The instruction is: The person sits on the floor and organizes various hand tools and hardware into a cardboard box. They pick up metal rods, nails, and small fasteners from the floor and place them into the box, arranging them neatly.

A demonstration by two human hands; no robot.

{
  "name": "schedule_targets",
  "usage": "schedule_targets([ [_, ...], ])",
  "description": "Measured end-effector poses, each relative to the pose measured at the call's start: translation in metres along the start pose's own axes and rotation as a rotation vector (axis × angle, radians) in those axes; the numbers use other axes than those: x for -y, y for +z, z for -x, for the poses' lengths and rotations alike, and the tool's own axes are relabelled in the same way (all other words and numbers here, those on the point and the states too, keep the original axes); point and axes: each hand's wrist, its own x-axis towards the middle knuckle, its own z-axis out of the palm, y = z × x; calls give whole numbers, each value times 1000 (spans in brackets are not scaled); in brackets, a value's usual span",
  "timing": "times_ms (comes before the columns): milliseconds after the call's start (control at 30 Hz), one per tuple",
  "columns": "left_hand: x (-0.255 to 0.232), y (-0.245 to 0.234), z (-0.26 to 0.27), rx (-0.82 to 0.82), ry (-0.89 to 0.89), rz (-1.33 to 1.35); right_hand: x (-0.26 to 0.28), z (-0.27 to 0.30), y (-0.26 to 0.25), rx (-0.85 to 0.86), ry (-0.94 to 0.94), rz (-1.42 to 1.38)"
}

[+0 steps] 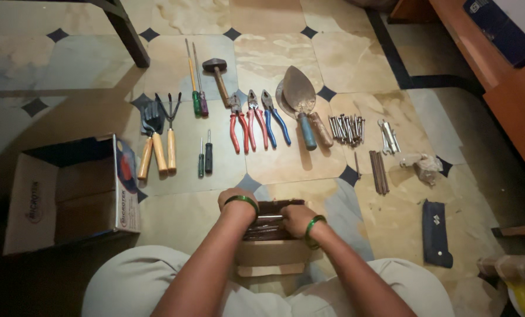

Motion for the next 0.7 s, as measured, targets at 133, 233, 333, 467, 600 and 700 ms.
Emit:
schedule_targets([
  [133,-7,8,-8,-4,-17,-70,12,-1,10,31,191,72],
  [233,-13,14,-7,-50,-7,-62,24,5,5,-16,194,159],
  [333,-15,13,-2,-100,5,-36,42,17,-1,-161,206,216],
  [467,-13,6,3,-125,0,17,56,31,-17,-306,151,234],
  [600,-10,1,4,-57,47,-46,52,36,-30,-245,161,155],
  [700,-14,7,5,34,123,-121,45,33,-28,-60,137,262],
])
